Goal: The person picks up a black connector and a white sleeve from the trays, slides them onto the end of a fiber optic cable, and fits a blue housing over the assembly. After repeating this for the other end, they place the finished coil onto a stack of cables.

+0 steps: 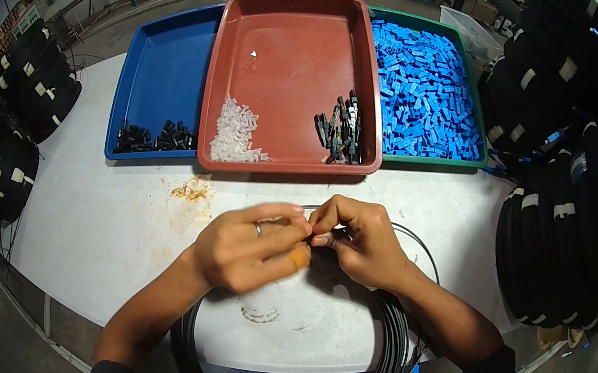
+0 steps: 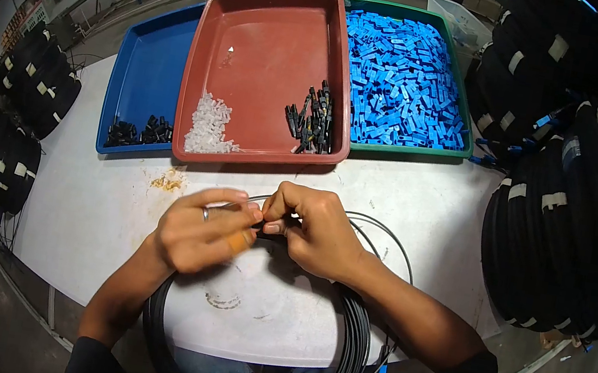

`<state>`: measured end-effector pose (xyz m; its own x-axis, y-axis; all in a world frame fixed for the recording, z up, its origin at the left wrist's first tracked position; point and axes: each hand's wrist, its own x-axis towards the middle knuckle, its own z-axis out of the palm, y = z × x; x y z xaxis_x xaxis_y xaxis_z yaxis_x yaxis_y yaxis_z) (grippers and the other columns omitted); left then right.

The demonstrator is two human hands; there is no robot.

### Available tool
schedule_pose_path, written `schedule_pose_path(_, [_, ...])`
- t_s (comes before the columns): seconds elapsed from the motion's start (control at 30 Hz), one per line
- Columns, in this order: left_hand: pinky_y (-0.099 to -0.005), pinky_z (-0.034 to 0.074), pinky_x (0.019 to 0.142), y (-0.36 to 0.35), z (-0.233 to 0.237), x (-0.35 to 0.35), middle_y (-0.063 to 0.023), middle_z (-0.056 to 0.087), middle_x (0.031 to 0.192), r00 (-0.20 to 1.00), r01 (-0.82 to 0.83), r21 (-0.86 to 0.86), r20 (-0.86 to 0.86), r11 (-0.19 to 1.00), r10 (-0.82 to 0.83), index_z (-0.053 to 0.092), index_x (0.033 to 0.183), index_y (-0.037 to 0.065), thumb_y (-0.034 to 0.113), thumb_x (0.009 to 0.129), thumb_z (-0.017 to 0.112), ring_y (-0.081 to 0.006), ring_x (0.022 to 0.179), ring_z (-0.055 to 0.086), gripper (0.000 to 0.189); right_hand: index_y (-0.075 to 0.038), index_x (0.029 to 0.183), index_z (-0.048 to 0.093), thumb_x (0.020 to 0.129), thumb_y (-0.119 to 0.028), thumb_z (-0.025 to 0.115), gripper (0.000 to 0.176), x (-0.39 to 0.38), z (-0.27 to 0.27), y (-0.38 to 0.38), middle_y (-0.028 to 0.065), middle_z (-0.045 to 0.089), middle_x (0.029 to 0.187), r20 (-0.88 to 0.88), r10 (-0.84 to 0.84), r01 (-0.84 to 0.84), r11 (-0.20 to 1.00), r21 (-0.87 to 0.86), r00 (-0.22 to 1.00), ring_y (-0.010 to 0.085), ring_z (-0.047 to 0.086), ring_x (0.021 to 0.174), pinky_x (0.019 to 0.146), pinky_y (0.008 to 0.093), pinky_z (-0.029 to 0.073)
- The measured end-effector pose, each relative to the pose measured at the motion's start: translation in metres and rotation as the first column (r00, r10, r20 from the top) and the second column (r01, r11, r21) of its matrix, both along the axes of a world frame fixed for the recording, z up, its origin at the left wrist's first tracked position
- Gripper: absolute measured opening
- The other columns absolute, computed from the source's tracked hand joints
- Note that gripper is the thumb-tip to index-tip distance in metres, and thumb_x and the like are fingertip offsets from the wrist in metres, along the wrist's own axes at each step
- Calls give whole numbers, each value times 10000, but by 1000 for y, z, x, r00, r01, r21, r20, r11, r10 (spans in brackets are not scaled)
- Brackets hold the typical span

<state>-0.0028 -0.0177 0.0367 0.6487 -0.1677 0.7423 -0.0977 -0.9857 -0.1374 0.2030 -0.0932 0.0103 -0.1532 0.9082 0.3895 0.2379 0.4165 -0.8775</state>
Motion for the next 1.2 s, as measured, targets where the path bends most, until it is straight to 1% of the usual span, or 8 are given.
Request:
schedule_pose_path(0.07, [-398, 600, 951, 4, -5, 1, -117, 750, 870, 1000, -9, -106, 21, 994, 11, 736, 823, 16, 15, 725, 781, -180, 728, 722, 108, 31, 851, 575, 791, 172, 666, 179, -1, 2, -1, 171, 695, 914, 85, -41, 37, 998, 49, 996, 275, 707, 833, 757, 348, 568])
schedule_pose_path(0.13, [-406, 604, 931, -1, -7, 4, -85, 750, 780, 985, -119, -445, 59, 888, 161, 748, 820, 23, 18, 732, 845, -173, 654, 704, 131, 28, 889, 579, 754, 158, 685, 215, -5, 4, -4, 162, 672, 917, 160, -196, 131, 928, 348, 967, 313, 690, 819, 726, 374, 563])
schedule_pose_path(0.3, [-416, 605, 930, -2, -9, 6, -81, 747, 752, 993, -56, -555, 53, 830, 102, 752, 802, 16, 12, 747, 848, -185, 632, 706, 111, 35, 871, 589, 660, 235, 648, 297, -4, 6, -7, 159, 695, 961, 297, -279, 114, 874, 472, 913, 275, 709, 793, 680, 323, 593])
schedule_pose_path(0.47, [-438, 594, 999, -3, -2, 4, -141, 750, 874, 999, -50, -79, 2, 996, 50, 723, 764, -34, -32, 753, 773, -202, 774, 749, 51, 30, 848, 534, 704, 192, 610, 230, -1, 1, -1, 183, 664, 860, 111, -70, 41, 969, 243, 991, 348, 677, 775, 674, 387, 541])
schedule_pose_path(0.73, [-474, 597, 979, -2, -5, -3, -182, 749, 928, 999, -16, 132, -36, 991, 21, 728, 778, -49, -52, 748, 776, -257, 823, 760, 56, 25, 850, 556, 742, 192, 618, 209, 3, -5, 3, 183, 695, 868, 16, 41, -42, 997, 70, 999, 340, 698, 798, 709, 353, 563])
schedule_pose_path(0.87, [-435, 598, 986, 1, -1, 2, -158, 746, 870, 1000, -30, -31, -7, 999, 30, 714, 735, -32, -25, 736, 788, -255, 838, 765, 74, 23, 891, 583, 756, 176, 658, 217, -2, 2, 0, 179, 685, 891, 129, -100, 70, 973, 219, 987, 334, 701, 805, 704, 358, 573])
schedule_pose_path(0.97, [-456, 588, 983, 1, -11, 5, -56, 744, 714, 991, -80, -479, 59, 874, 123, 726, 738, 33, 28, 751, 868, -179, 719, 756, 143, 23, 927, 589, 757, 165, 680, 240, -6, 2, -6, 170, 666, 917, 198, -201, 128, 936, 329, 959, 326, 704, 817, 701, 359, 580])
schedule_pose_path(1.2, [-418, 603, 921, 2, -13, 3, -72, 761, 746, 988, -78, -519, 75, 851, 136, 746, 768, 40, 48, 734, 890, -186, 713, 757, 148, 25, 995, 591, 777, 180, 665, 277, -3, 4, -3, 153, 665, 936, 193, -189, 114, 932, 343, 963, 286, 722, 853, 724, 348, 601])
